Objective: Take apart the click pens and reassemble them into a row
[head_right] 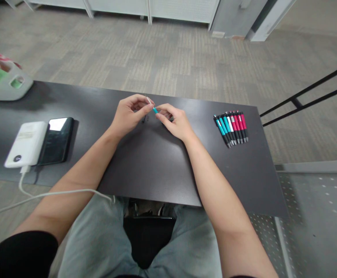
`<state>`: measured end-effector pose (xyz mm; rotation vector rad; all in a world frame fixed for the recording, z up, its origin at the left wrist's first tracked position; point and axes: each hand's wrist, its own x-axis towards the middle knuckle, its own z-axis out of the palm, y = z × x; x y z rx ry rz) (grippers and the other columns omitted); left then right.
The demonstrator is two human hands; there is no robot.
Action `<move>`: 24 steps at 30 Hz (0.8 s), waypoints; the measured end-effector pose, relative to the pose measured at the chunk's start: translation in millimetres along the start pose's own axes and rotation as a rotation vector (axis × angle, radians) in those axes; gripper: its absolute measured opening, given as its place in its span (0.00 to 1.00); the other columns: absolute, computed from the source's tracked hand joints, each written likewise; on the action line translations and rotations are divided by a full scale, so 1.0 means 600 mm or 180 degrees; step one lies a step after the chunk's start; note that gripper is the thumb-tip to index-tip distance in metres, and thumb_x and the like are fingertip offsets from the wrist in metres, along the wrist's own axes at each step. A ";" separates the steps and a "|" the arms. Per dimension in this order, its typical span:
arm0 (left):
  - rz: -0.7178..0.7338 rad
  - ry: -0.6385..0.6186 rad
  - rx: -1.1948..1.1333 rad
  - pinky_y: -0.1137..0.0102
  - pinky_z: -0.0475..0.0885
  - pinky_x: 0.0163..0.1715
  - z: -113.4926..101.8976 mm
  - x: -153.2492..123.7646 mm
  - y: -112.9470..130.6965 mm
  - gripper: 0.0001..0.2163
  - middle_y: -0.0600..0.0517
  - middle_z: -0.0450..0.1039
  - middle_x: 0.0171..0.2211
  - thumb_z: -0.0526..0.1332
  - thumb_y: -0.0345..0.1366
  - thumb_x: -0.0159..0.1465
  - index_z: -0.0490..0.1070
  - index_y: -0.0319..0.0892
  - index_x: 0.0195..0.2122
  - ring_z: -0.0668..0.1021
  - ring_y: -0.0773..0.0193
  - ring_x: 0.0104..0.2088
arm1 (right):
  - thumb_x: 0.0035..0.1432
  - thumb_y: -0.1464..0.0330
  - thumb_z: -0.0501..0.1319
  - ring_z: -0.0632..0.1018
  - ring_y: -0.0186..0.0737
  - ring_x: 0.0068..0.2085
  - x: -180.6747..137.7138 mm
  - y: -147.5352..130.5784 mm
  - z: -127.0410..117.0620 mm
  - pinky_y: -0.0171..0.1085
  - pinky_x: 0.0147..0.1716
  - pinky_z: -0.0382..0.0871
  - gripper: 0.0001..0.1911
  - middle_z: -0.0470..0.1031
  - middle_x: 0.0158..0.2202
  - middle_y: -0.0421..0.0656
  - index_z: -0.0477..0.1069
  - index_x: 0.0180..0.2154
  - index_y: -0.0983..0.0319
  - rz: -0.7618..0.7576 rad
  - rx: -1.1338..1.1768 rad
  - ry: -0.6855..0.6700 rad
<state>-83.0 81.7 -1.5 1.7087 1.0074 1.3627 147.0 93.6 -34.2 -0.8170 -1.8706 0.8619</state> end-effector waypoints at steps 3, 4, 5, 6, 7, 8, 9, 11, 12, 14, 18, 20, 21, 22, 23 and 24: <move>-0.0058 -0.0235 0.0048 0.66 0.76 0.39 -0.006 0.000 0.000 0.26 0.46 0.90 0.48 0.78 0.65 0.67 0.85 0.45 0.47 0.83 0.62 0.37 | 0.74 0.36 0.69 0.86 0.48 0.40 0.001 0.000 0.001 0.48 0.45 0.82 0.28 0.88 0.40 0.43 0.86 0.53 0.51 0.0032 -0.0006 0.0045; -0.0054 -0.0293 0.0164 0.66 0.77 0.41 -0.011 0.000 0.001 0.26 0.46 0.90 0.51 0.80 0.62 0.66 0.86 0.45 0.50 0.83 0.62 0.38 | 0.74 0.36 0.70 0.86 0.48 0.40 0.001 0.000 0.001 0.48 0.44 0.82 0.28 0.88 0.41 0.43 0.86 0.53 0.51 0.0034 -0.0005 0.0075; -0.0037 -0.0328 0.0336 0.65 0.78 0.44 -0.017 0.001 0.001 0.26 0.46 0.89 0.53 0.82 0.59 0.65 0.85 0.46 0.53 0.83 0.61 0.39 | 0.74 0.36 0.70 0.86 0.48 0.40 0.001 0.000 0.001 0.48 0.44 0.82 0.27 0.88 0.41 0.43 0.86 0.53 0.51 0.0025 0.0002 0.0104; -0.0014 -0.0345 0.0569 0.63 0.78 0.48 -0.023 0.001 0.002 0.26 0.46 0.89 0.55 0.83 0.56 0.64 0.85 0.47 0.56 0.83 0.59 0.41 | 0.73 0.36 0.70 0.86 0.48 0.40 0.002 0.001 0.000 0.47 0.44 0.82 0.27 0.88 0.41 0.42 0.85 0.53 0.50 0.0011 0.0017 0.0126; 0.0002 -0.0355 0.0866 0.61 0.78 0.52 -0.030 0.000 0.002 0.25 0.46 0.88 0.56 0.84 0.52 0.63 0.85 0.47 0.56 0.82 0.57 0.44 | 0.73 0.36 0.71 0.86 0.47 0.39 0.003 0.001 0.000 0.47 0.44 0.82 0.27 0.88 0.41 0.42 0.85 0.53 0.50 0.0002 0.0039 0.0142; 0.0005 -0.0372 0.1218 0.58 0.77 0.56 -0.036 -0.001 0.003 0.22 0.46 0.87 0.56 0.83 0.48 0.64 0.86 0.48 0.55 0.82 0.55 0.47 | 0.73 0.35 0.71 0.86 0.47 0.39 0.003 0.002 0.000 0.47 0.44 0.82 0.28 0.88 0.41 0.42 0.85 0.53 0.50 0.0011 0.0063 0.0151; -0.0002 -0.0401 0.1591 0.54 0.75 0.61 -0.041 -0.002 0.004 0.18 0.46 0.86 0.57 0.82 0.45 0.65 0.86 0.49 0.54 0.82 0.52 0.51 | 0.72 0.35 0.70 0.86 0.47 0.39 0.004 0.002 0.000 0.47 0.44 0.82 0.29 0.88 0.41 0.42 0.85 0.54 0.50 0.0040 0.0083 0.0158; -0.0043 -0.0476 0.2236 0.47 0.70 0.67 -0.048 -0.007 0.005 0.12 0.45 0.83 0.58 0.79 0.40 0.68 0.87 0.49 0.51 0.80 0.45 0.58 | 0.71 0.32 0.71 0.86 0.47 0.39 0.005 0.003 0.000 0.47 0.44 0.82 0.32 0.89 0.41 0.42 0.84 0.54 0.50 0.0130 0.0102 0.0176; -0.0068 -0.0517 0.2452 0.44 0.67 0.69 -0.049 -0.010 0.005 0.11 0.44 0.82 0.59 0.78 0.39 0.69 0.88 0.49 0.51 0.79 0.43 0.60 | 0.70 0.31 0.70 0.86 0.47 0.39 0.005 0.004 0.000 0.47 0.44 0.82 0.33 0.89 0.41 0.42 0.84 0.54 0.51 0.0171 0.0101 0.0180; -0.0097 -0.0604 0.2674 0.41 0.65 0.69 -0.047 -0.014 0.004 0.09 0.43 0.81 0.60 0.78 0.40 0.70 0.88 0.49 0.50 0.77 0.39 0.62 | 0.69 0.31 0.71 0.87 0.47 0.39 0.005 0.005 0.000 0.48 0.44 0.83 0.33 0.90 0.41 0.42 0.84 0.54 0.51 0.0200 0.0085 0.0175; -0.0093 -0.0699 0.2757 0.39 0.64 0.69 -0.044 -0.015 0.001 0.07 0.42 0.81 0.59 0.78 0.41 0.70 0.89 0.48 0.46 0.76 0.38 0.63 | 0.72 0.34 0.71 0.87 0.47 0.39 0.004 0.006 0.000 0.48 0.44 0.83 0.30 0.90 0.42 0.42 0.84 0.55 0.50 0.0124 0.0078 0.0160; -0.0106 -0.0712 0.2740 0.39 0.64 0.68 -0.044 -0.013 -0.001 0.06 0.43 0.81 0.58 0.79 0.41 0.70 0.89 0.48 0.45 0.76 0.38 0.62 | 0.72 0.36 0.71 0.87 0.47 0.39 0.003 0.006 -0.001 0.48 0.44 0.82 0.28 0.90 0.42 0.42 0.84 0.55 0.50 0.0081 0.0084 0.0145; -0.0116 -0.0726 0.2724 0.39 0.65 0.67 -0.044 -0.012 -0.001 0.06 0.43 0.82 0.58 0.79 0.40 0.70 0.89 0.48 0.45 0.76 0.38 0.62 | 0.73 0.36 0.71 0.87 0.47 0.39 0.003 0.006 -0.001 0.48 0.44 0.82 0.28 0.90 0.42 0.42 0.84 0.55 0.50 0.0066 0.0085 0.0142; -0.0126 -0.0743 0.2705 0.40 0.65 0.67 -0.044 -0.012 -0.002 0.06 0.43 0.82 0.58 0.79 0.40 0.70 0.89 0.48 0.45 0.76 0.38 0.62 | 0.73 0.36 0.71 0.87 0.48 0.40 0.003 0.006 -0.001 0.48 0.44 0.82 0.28 0.90 0.42 0.42 0.84 0.55 0.50 0.0062 0.0084 0.0132; -0.0139 -0.0759 0.2684 0.41 0.65 0.66 -0.044 -0.011 -0.002 0.06 0.43 0.82 0.58 0.80 0.40 0.69 0.89 0.48 0.45 0.76 0.38 0.62 | 0.73 0.37 0.71 0.87 0.48 0.40 0.003 0.005 -0.002 0.48 0.44 0.82 0.27 0.90 0.42 0.42 0.84 0.55 0.50 0.0065 0.0081 0.0134; -0.0150 -0.0770 0.2662 0.42 0.65 0.65 -0.043 -0.011 -0.001 0.07 0.44 0.83 0.58 0.80 0.40 0.69 0.89 0.49 0.45 0.76 0.38 0.62 | 0.73 0.37 0.71 0.87 0.48 0.40 0.003 0.005 -0.002 0.48 0.44 0.82 0.27 0.90 0.42 0.42 0.84 0.55 0.50 0.0070 0.0080 0.0139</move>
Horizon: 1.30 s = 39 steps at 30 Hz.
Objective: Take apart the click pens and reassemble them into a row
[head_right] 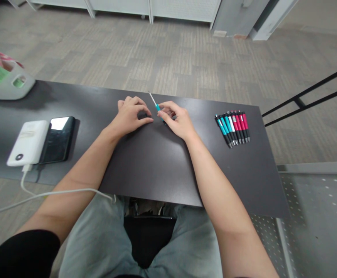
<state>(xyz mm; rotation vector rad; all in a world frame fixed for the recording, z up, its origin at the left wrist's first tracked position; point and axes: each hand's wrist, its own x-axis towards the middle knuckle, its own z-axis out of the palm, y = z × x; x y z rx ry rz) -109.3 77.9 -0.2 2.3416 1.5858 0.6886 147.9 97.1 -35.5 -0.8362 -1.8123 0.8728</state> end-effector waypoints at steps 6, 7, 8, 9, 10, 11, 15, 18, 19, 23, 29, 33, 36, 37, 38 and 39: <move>0.0054 0.0084 -0.0537 0.45 0.66 0.66 0.007 0.005 0.000 0.07 0.49 0.88 0.48 0.81 0.35 0.67 0.86 0.49 0.41 0.81 0.45 0.55 | 0.73 0.38 0.72 0.86 0.48 0.39 -0.001 0.000 0.000 0.49 0.44 0.81 0.26 0.89 0.41 0.42 0.84 0.54 0.50 -0.0002 0.0017 0.0003; 0.0056 0.0132 -0.0843 0.47 0.68 0.64 0.009 0.008 -0.002 0.05 0.50 0.88 0.45 0.80 0.35 0.68 0.86 0.48 0.41 0.83 0.49 0.51 | 0.73 0.38 0.71 0.86 0.48 0.39 -0.001 -0.001 0.000 0.49 0.44 0.81 0.26 0.89 0.41 0.42 0.84 0.54 0.50 0.0004 0.0006 0.0015; 0.0047 0.0205 -0.1232 0.51 0.72 0.61 0.012 0.012 -0.006 0.05 0.51 0.88 0.43 0.79 0.37 0.68 0.85 0.48 0.41 0.83 0.52 0.47 | 0.73 0.37 0.71 0.86 0.48 0.39 -0.002 -0.001 0.000 0.49 0.44 0.81 0.26 0.89 0.41 0.43 0.84 0.54 0.50 0.0016 -0.0012 0.0030; 0.0023 0.0299 -0.1671 0.55 0.75 0.57 0.014 0.016 -0.010 0.06 0.51 0.88 0.41 0.79 0.39 0.69 0.85 0.47 0.41 0.84 0.55 0.44 | 0.73 0.37 0.71 0.85 0.49 0.39 -0.002 -0.002 0.000 0.49 0.44 0.81 0.26 0.88 0.41 0.43 0.84 0.54 0.50 0.0031 -0.0041 0.0041; -0.0019 0.0425 -0.2108 0.58 0.77 0.54 0.015 0.020 -0.015 0.09 0.51 0.88 0.41 0.80 0.43 0.69 0.85 0.47 0.42 0.84 0.57 0.43 | 0.72 0.37 0.71 0.85 0.49 0.39 -0.002 -0.003 -0.001 0.50 0.45 0.81 0.27 0.88 0.41 0.43 0.84 0.54 0.50 0.0045 -0.0078 0.0051; -0.0080 0.0579 -0.2497 0.61 0.79 0.51 0.016 0.025 -0.019 0.13 0.50 0.88 0.41 0.81 0.48 0.68 0.84 0.47 0.43 0.85 0.58 0.43 | 0.72 0.36 0.71 0.85 0.49 0.40 -0.002 -0.004 -0.001 0.50 0.45 0.81 0.27 0.88 0.41 0.43 0.85 0.53 0.50 0.0055 -0.0118 0.0055; -0.0389 0.1159 -0.3271 0.64 0.84 0.53 0.015 0.037 -0.029 0.23 0.48 0.90 0.45 0.85 0.58 0.64 0.83 0.48 0.45 0.89 0.58 0.49 | 0.71 0.39 0.72 0.82 0.47 0.37 -0.002 -0.009 0.000 0.48 0.43 0.79 0.25 0.86 0.39 0.42 0.86 0.51 0.50 0.0022 -0.0197 0.0060; -0.0489 0.1274 -0.3377 0.64 0.87 0.53 0.013 0.037 -0.027 0.24 0.47 0.92 0.47 0.86 0.58 0.63 0.83 0.49 0.46 0.90 0.56 0.51 | 0.72 0.42 0.72 0.81 0.46 0.36 -0.002 -0.013 -0.001 0.47 0.41 0.79 0.22 0.85 0.38 0.42 0.87 0.51 0.51 0.0014 -0.0221 0.0028; -0.0510 0.1270 -0.3375 0.63 0.87 0.53 0.013 0.037 -0.025 0.24 0.47 0.92 0.48 0.86 0.58 0.63 0.84 0.49 0.47 0.91 0.56 0.51 | 0.73 0.42 0.72 0.80 0.46 0.36 -0.002 -0.014 -0.001 0.48 0.41 0.79 0.21 0.85 0.37 0.42 0.87 0.51 0.51 0.0022 -0.0235 0.0008; -0.0631 0.1236 -0.3241 0.60 0.89 0.55 0.014 0.034 -0.018 0.22 0.47 0.92 0.49 0.85 0.57 0.65 0.85 0.50 0.49 0.91 0.53 0.53 | 0.73 0.42 0.72 0.80 0.48 0.35 -0.003 -0.017 -0.004 0.49 0.41 0.80 0.21 0.84 0.37 0.43 0.87 0.51 0.50 0.0087 -0.0313 -0.0078; -0.0583 0.1136 -0.3019 0.60 0.89 0.55 0.015 0.034 -0.022 0.21 0.45 0.92 0.52 0.81 0.57 0.69 0.84 0.50 0.52 0.91 0.53 0.56 | 0.72 0.39 0.71 0.79 0.48 0.35 -0.003 -0.019 -0.006 0.50 0.41 0.81 0.24 0.84 0.36 0.43 0.87 0.51 0.50 0.0136 -0.0372 -0.0107; -0.0548 0.1217 -0.2943 0.60 0.89 0.55 0.019 0.035 -0.023 0.20 0.45 0.91 0.53 0.80 0.57 0.71 0.83 0.49 0.53 0.91 0.52 0.57 | 0.69 0.34 0.71 0.79 0.49 0.34 -0.002 -0.020 -0.005 0.51 0.40 0.80 0.29 0.83 0.35 0.43 0.87 0.50 0.50 0.0166 -0.0341 -0.0151; -0.0463 0.1204 -0.3034 0.59 0.89 0.55 0.022 0.035 -0.021 0.21 0.45 0.91 0.52 0.81 0.58 0.69 0.83 0.49 0.52 0.91 0.52 0.56 | 0.69 0.34 0.71 0.79 0.49 0.34 -0.001 -0.020 -0.004 0.50 0.39 0.80 0.29 0.82 0.35 0.43 0.87 0.50 0.51 0.0158 -0.0323 -0.0176; -0.0430 0.1180 -0.3080 0.58 0.89 0.55 0.022 0.035 -0.021 0.22 0.45 0.92 0.51 0.81 0.58 0.69 0.83 0.49 0.51 0.91 0.52 0.55 | 0.70 0.34 0.71 0.78 0.48 0.34 -0.002 -0.019 -0.003 0.50 0.39 0.79 0.29 0.82 0.34 0.43 0.87 0.50 0.51 0.0133 -0.0316 -0.0162; -0.0400 0.1155 -0.3123 0.58 0.89 0.56 0.021 0.034 -0.020 0.23 0.45 0.92 0.50 0.82 0.59 0.68 0.83 0.49 0.51 0.91 0.52 0.55 | 0.71 0.35 0.70 0.78 0.48 0.33 -0.002 -0.018 -0.003 0.50 0.38 0.79 0.28 0.82 0.34 0.43 0.87 0.50 0.51 0.0105 -0.0311 -0.0143; -0.0380 0.1133 -0.3160 0.58 0.88 0.57 0.020 0.033 -0.019 0.23 0.45 0.92 0.50 0.83 0.59 0.67 0.83 0.48 0.50 0.91 0.52 0.55 | 0.72 0.36 0.70 0.78 0.48 0.33 -0.002 -0.017 -0.003 0.50 0.38 0.79 0.28 0.82 0.34 0.43 0.87 0.50 0.51 0.0082 -0.0314 -0.0130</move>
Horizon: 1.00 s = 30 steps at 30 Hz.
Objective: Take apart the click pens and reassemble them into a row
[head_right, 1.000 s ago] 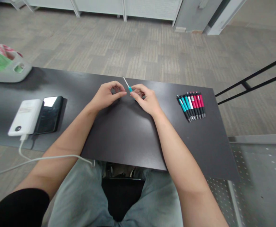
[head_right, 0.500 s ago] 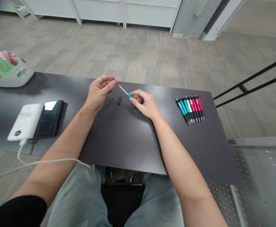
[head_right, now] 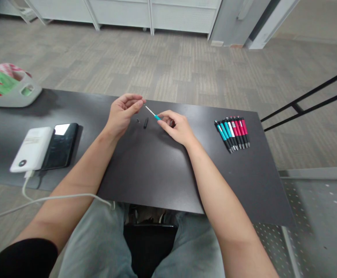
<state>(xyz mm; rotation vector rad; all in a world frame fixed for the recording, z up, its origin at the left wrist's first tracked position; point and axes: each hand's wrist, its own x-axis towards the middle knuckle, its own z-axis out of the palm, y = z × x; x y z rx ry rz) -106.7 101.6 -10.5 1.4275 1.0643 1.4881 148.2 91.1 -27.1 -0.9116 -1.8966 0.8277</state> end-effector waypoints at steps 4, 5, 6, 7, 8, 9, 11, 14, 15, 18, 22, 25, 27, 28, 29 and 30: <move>-0.0084 -0.0068 -0.0019 0.60 0.87 0.58 -0.002 -0.004 0.012 0.25 0.46 0.92 0.48 0.85 0.59 0.62 0.84 0.48 0.49 0.91 0.53 0.53 | 0.73 0.38 0.70 0.79 0.48 0.34 -0.001 0.003 0.000 0.50 0.40 0.80 0.26 0.83 0.35 0.43 0.87 0.51 0.50 0.0006 -0.0065 -0.0015; -0.0113 -0.0099 0.0000 0.60 0.86 0.58 -0.001 -0.005 0.016 0.26 0.46 0.91 0.47 0.86 0.59 0.60 0.84 0.48 0.49 0.91 0.54 0.52 | 0.73 0.38 0.70 0.79 0.48 0.34 -0.001 0.004 0.000 0.50 0.40 0.80 0.25 0.83 0.35 0.43 0.87 0.51 0.50 0.0004 -0.0073 -0.0011; -0.0130 -0.0142 0.0017 0.60 0.86 0.58 0.000 -0.006 0.018 0.27 0.47 0.91 0.46 0.86 0.59 0.59 0.84 0.48 0.48 0.91 0.54 0.51 | 0.73 0.39 0.70 0.79 0.48 0.34 -0.001 0.004 0.000 0.50 0.40 0.80 0.24 0.83 0.35 0.43 0.87 0.51 0.50 -0.0008 -0.0072 0.0001; -0.0142 -0.0198 0.0032 0.60 0.85 0.57 0.002 -0.008 0.021 0.27 0.47 0.91 0.45 0.87 0.59 0.58 0.84 0.48 0.48 0.91 0.54 0.49 | 0.73 0.39 0.70 0.80 0.48 0.35 -0.001 0.004 0.000 0.50 0.40 0.80 0.24 0.84 0.35 0.43 0.87 0.51 0.50 -0.0025 -0.0068 0.0019; -0.0155 -0.0263 0.0041 0.60 0.85 0.56 0.005 -0.009 0.022 0.28 0.47 0.91 0.44 0.87 0.60 0.58 0.84 0.47 0.48 0.91 0.54 0.48 | 0.73 0.39 0.70 0.80 0.48 0.35 0.000 0.004 0.000 0.50 0.41 0.80 0.24 0.84 0.36 0.43 0.87 0.51 0.50 -0.0035 -0.0064 0.0028; -0.0171 -0.0333 0.0042 0.60 0.85 0.56 0.008 -0.011 0.023 0.28 0.47 0.90 0.44 0.87 0.60 0.57 0.84 0.47 0.48 0.91 0.54 0.48 | 0.73 0.39 0.70 0.80 0.49 0.35 0.000 0.005 0.001 0.50 0.41 0.80 0.24 0.84 0.36 0.43 0.87 0.51 0.50 -0.0036 -0.0060 0.0034; -0.0204 -0.0479 0.0050 0.60 0.84 0.55 0.011 -0.013 0.024 0.28 0.47 0.90 0.44 0.86 0.60 0.58 0.83 0.47 0.49 0.91 0.53 0.48 | 0.72 0.38 0.70 0.81 0.49 0.36 0.000 0.005 0.001 0.50 0.41 0.81 0.25 0.85 0.37 0.43 0.87 0.51 0.50 -0.0013 -0.0037 0.0034; -0.0105 -0.0668 0.0448 0.59 0.82 0.57 0.003 -0.013 0.025 0.25 0.45 0.90 0.50 0.85 0.55 0.61 0.84 0.47 0.52 0.89 0.52 0.50 | 0.70 0.35 0.71 0.83 0.50 0.39 0.001 0.008 0.002 0.50 0.43 0.82 0.28 0.86 0.40 0.43 0.86 0.51 0.50 0.0027 0.0055 0.0090; -0.0041 -0.0710 0.0769 0.58 0.81 0.59 -0.004 -0.013 0.026 0.24 0.45 0.90 0.53 0.84 0.53 0.62 0.84 0.48 0.53 0.88 0.52 0.51 | 0.70 0.35 0.71 0.83 0.49 0.39 0.001 0.009 0.002 0.49 0.43 0.82 0.28 0.87 0.41 0.43 0.86 0.51 0.50 0.0033 0.0086 0.0124; -0.0016 -0.0820 0.2031 0.49 0.74 0.68 -0.031 -0.013 0.029 0.20 0.45 0.87 0.62 0.82 0.47 0.65 0.87 0.51 0.56 0.84 0.46 0.59 | 0.70 0.35 0.71 0.84 0.49 0.40 0.001 0.011 0.003 0.49 0.46 0.83 0.28 0.87 0.41 0.42 0.86 0.52 0.49 0.0035 0.0136 0.0180; -0.0164 -0.0964 0.2962 0.37 0.65 0.71 -0.053 -0.016 0.029 0.19 0.43 0.82 0.66 0.81 0.44 0.65 0.89 0.53 0.57 0.76 0.34 0.69 | 0.70 0.36 0.72 0.85 0.49 0.40 0.002 0.013 0.003 0.49 0.46 0.82 0.27 0.87 0.41 0.42 0.86 0.52 0.49 0.0014 0.0172 0.0199; -0.0116 -0.1074 0.3075 0.38 0.63 0.69 -0.050 -0.018 0.028 0.15 0.42 0.83 0.64 0.81 0.43 0.65 0.90 0.52 0.53 0.74 0.34 0.67 | 0.69 0.33 0.72 0.85 0.50 0.40 0.002 0.013 0.003 0.50 0.46 0.83 0.30 0.88 0.41 0.42 0.86 0.52 0.49 0.0082 0.0130 0.0196; -0.0074 -0.1119 0.3071 0.39 0.63 0.68 -0.045 -0.020 0.028 0.14 0.43 0.85 0.61 0.80 0.44 0.66 0.89 0.52 0.52 0.75 0.34 0.66 | 0.68 0.31 0.71 0.85 0.50 0.41 0.002 0.012 0.004 0.50 0.46 0.83 0.32 0.88 0.41 0.43 0.85 0.52 0.49 0.0104 0.0127 0.0205; -0.0046 -0.1137 0.3037 0.40 0.63 0.68 -0.043 -0.020 0.029 0.14 0.44 0.86 0.59 0.80 0.44 0.65 0.89 0.52 0.52 0.76 0.35 0.65 | 0.67 0.31 0.71 0.85 0.50 0.41 0.002 0.012 0.004 0.50 0.46 0.83 0.32 0.88 0.41 0.43 0.85 0.52 0.49 0.0108 0.0139 0.0210; -0.0012 -0.1166 0.2958 0.41 0.64 0.68 -0.041 -0.020 0.029 0.14 0.45 0.87 0.56 0.79 0.43 0.65 0.87 0.53 0.52 0.78 0.37 0.63 | 0.67 0.30 0.71 0.85 0.50 0.41 0.002 0.011 0.004 0.50 0.46 0.82 0.33 0.88 0.41 0.43 0.85 0.52 0.49 0.0112 0.0153 0.0214; 0.0021 -0.1231 0.2815 0.42 0.65 0.67 -0.039 -0.019 0.029 0.15 0.47 0.88 0.52 0.79 0.42 0.65 0.86 0.53 0.52 0.80 0.40 0.60 | 0.67 0.30 0.71 0.85 0.50 0.40 0.003 0.011 0.004 0.50 0.45 0.82 0.33 0.88 0.40 0.42 0.85 0.51 0.49 0.0116 0.0165 0.0224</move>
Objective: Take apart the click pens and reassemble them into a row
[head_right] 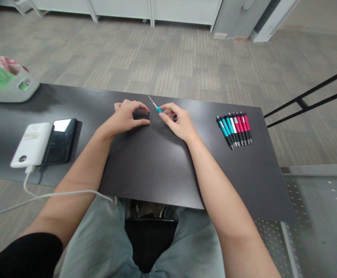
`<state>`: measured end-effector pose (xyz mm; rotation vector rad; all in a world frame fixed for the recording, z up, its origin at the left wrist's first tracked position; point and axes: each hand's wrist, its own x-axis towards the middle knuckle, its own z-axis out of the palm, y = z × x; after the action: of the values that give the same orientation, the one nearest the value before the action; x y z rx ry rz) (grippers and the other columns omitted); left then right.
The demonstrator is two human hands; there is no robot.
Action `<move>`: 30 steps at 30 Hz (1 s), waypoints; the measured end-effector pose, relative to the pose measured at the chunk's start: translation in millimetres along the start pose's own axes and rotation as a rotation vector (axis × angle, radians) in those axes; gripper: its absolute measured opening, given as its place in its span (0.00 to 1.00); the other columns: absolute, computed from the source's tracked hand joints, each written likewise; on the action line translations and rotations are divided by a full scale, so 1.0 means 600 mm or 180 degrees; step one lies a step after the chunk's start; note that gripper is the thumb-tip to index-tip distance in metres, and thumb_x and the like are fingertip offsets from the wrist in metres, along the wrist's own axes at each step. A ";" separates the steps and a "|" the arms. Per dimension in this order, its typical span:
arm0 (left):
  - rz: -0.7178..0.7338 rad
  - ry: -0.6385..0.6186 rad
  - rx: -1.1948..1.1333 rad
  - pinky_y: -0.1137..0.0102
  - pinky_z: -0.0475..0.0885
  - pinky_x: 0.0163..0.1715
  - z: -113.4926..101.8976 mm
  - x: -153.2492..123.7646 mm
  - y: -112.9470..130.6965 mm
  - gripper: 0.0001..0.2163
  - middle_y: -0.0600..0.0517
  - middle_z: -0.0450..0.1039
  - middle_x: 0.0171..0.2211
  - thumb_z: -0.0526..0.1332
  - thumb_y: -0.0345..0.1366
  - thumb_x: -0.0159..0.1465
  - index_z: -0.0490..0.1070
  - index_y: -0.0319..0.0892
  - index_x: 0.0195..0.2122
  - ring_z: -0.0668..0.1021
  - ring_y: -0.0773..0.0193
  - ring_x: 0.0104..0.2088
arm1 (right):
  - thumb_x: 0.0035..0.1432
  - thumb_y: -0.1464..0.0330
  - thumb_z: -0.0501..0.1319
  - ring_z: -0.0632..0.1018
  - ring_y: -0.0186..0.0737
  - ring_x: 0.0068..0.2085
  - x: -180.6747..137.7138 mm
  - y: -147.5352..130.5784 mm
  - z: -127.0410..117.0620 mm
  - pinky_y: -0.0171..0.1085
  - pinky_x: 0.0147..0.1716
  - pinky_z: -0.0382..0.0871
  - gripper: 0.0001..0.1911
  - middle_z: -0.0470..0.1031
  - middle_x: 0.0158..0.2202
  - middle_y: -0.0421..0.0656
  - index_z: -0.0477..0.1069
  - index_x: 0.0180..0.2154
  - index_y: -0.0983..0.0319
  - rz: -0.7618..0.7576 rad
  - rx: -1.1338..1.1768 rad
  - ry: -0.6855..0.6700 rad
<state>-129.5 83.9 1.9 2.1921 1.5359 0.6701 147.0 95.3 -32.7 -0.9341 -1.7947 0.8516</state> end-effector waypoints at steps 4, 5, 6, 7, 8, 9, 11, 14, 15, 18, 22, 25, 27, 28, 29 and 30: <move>0.0511 -0.0078 -0.0918 0.53 0.77 0.60 0.004 0.005 0.005 0.15 0.51 0.87 0.44 0.74 0.37 0.66 0.83 0.51 0.54 0.86 0.52 0.46 | 0.67 0.30 0.72 0.85 0.49 0.41 0.002 0.001 -0.001 0.49 0.45 0.81 0.32 0.87 0.40 0.42 0.85 0.51 0.49 -0.0013 0.0053 0.0157; 0.0616 0.0027 -0.1098 0.55 0.79 0.58 0.005 0.006 0.007 0.15 0.50 0.87 0.45 0.73 0.37 0.67 0.83 0.50 0.55 0.86 0.53 0.46 | 0.67 0.31 0.72 0.85 0.49 0.41 0.003 0.002 -0.002 0.49 0.45 0.81 0.31 0.87 0.40 0.41 0.85 0.51 0.49 -0.0033 0.0069 0.0239; 0.0662 0.0175 -0.1221 0.57 0.81 0.57 0.006 0.008 0.009 0.15 0.49 0.87 0.47 0.72 0.37 0.68 0.84 0.49 0.55 0.87 0.54 0.47 | 0.68 0.32 0.72 0.85 0.49 0.42 0.004 0.003 -0.002 0.48 0.45 0.80 0.31 0.86 0.39 0.41 0.85 0.50 0.49 -0.0053 0.0075 0.0317; 0.0637 0.0339 -0.1306 0.59 0.82 0.57 0.006 0.010 0.010 0.15 0.48 0.87 0.49 0.71 0.37 0.68 0.84 0.48 0.55 0.87 0.54 0.48 | 0.68 0.32 0.72 0.84 0.48 0.42 0.005 0.005 -0.003 0.48 0.45 0.79 0.30 0.85 0.39 0.41 0.86 0.50 0.49 -0.0067 0.0069 0.0391; 0.0553 0.0488 -0.1380 0.60 0.83 0.56 0.005 0.012 0.011 0.15 0.47 0.87 0.50 0.71 0.37 0.68 0.85 0.47 0.56 0.87 0.55 0.49 | 0.68 0.32 0.71 0.83 0.48 0.41 0.006 0.006 -0.004 0.47 0.45 0.79 0.30 0.84 0.38 0.41 0.86 0.50 0.49 -0.0071 0.0053 0.0453; 0.0427 0.0624 -0.1467 0.61 0.83 0.55 0.004 0.014 0.010 0.15 0.46 0.88 0.51 0.72 0.37 0.69 0.85 0.47 0.56 0.88 0.55 0.49 | 0.68 0.32 0.71 0.82 0.48 0.41 0.007 0.008 -0.005 0.47 0.44 0.79 0.30 0.83 0.37 0.40 0.86 0.49 0.49 -0.0062 0.0031 0.0505; 0.0156 0.0875 -0.1700 0.62 0.84 0.54 0.001 0.019 0.007 0.17 0.46 0.89 0.51 0.75 0.37 0.68 0.83 0.46 0.58 0.89 0.56 0.49 | 0.68 0.32 0.71 0.80 0.48 0.41 0.007 0.010 -0.007 0.48 0.45 0.78 0.30 0.82 0.37 0.41 0.86 0.49 0.49 -0.0039 -0.0025 0.0588; -0.0060 0.1106 -0.2051 0.63 0.85 0.57 -0.005 0.025 -0.004 0.22 0.45 0.89 0.52 0.81 0.44 0.66 0.81 0.47 0.58 0.90 0.56 0.52 | 0.70 0.35 0.71 0.79 0.50 0.42 0.007 0.013 -0.009 0.51 0.49 0.78 0.26 0.82 0.40 0.42 0.87 0.49 0.48 -0.0080 -0.0151 0.0612; -0.0089 0.1132 -0.2127 0.62 0.85 0.58 -0.007 0.027 -0.008 0.23 0.45 0.89 0.53 0.82 0.46 0.66 0.80 0.48 0.58 0.90 0.56 0.53 | 0.71 0.37 0.71 0.79 0.51 0.43 0.007 0.014 -0.010 0.52 0.51 0.78 0.25 0.83 0.40 0.42 0.88 0.49 0.48 -0.0113 -0.0195 0.0591; -0.0052 0.1163 -0.2319 0.60 0.86 0.60 -0.007 0.029 -0.018 0.26 0.43 0.89 0.56 0.83 0.53 0.65 0.79 0.48 0.57 0.90 0.54 0.55 | 0.72 0.40 0.71 0.79 0.53 0.44 0.007 0.015 -0.011 0.53 0.52 0.77 0.21 0.84 0.42 0.43 0.88 0.48 0.48 -0.0185 -0.0255 0.0512; 0.0224 0.1204 -0.2589 0.60 0.86 0.59 0.002 0.033 -0.028 0.31 0.43 0.90 0.54 0.85 0.60 0.61 0.80 0.48 0.56 0.90 0.54 0.53 | 0.73 0.43 0.71 0.79 0.52 0.44 0.007 0.013 -0.011 0.53 0.52 0.78 0.19 0.85 0.43 0.44 0.88 0.49 0.49 -0.0207 -0.0284 0.0500; 0.0357 0.1222 -0.2697 0.63 0.87 0.55 0.010 0.038 -0.034 0.34 0.44 0.91 0.52 0.86 0.63 0.58 0.81 0.47 0.55 0.91 0.55 0.50 | 0.74 0.46 0.71 0.80 0.52 0.45 0.006 0.010 -0.011 0.52 0.52 0.78 0.17 0.86 0.44 0.44 0.88 0.49 0.49 -0.0237 -0.0322 0.0479; 0.0364 0.1234 -0.2742 0.64 0.87 0.54 0.012 0.040 -0.036 0.34 0.45 0.91 0.51 0.87 0.63 0.56 0.82 0.47 0.54 0.91 0.56 0.49 | 0.74 0.47 0.71 0.80 0.51 0.45 0.005 0.009 -0.012 0.52 0.52 0.77 0.16 0.86 0.45 0.44 0.88 0.49 0.50 -0.0271 -0.0332 0.0447; 0.0343 0.1231 -0.2757 0.64 0.87 0.54 0.013 0.040 -0.035 0.34 0.45 0.91 0.51 0.87 0.63 0.56 0.82 0.47 0.54 0.91 0.56 0.49 | 0.74 0.48 0.71 0.80 0.51 0.44 0.005 0.009 -0.012 0.52 0.52 0.77 0.16 0.86 0.45 0.44 0.88 0.49 0.50 -0.0287 -0.0332 0.0435; 0.0318 0.1217 -0.2766 0.63 0.87 0.54 0.013 0.040 -0.035 0.34 0.45 0.91 0.51 0.87 0.62 0.56 0.82 0.47 0.54 0.91 0.56 0.49 | 0.74 0.48 0.71 0.80 0.51 0.44 0.005 0.009 -0.012 0.52 0.52 0.77 0.16 0.86 0.45 0.44 0.88 0.48 0.50 -0.0298 -0.0336 0.0424; 0.0296 0.1188 -0.2772 0.63 0.87 0.54 0.013 0.040 -0.033 0.33 0.45 0.91 0.51 0.87 0.62 0.56 0.82 0.48 0.53 0.91 0.56 0.49 | 0.74 0.47 0.71 0.80 0.51 0.44 0.005 0.009 -0.012 0.52 0.52 0.77 0.16 0.86 0.45 0.44 0.88 0.49 0.50 -0.0300 -0.0345 0.0411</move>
<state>-133.3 112.6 -11.5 1.5151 0.9801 1.5006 153.9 101.3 -33.7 -0.9438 -1.7719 0.6263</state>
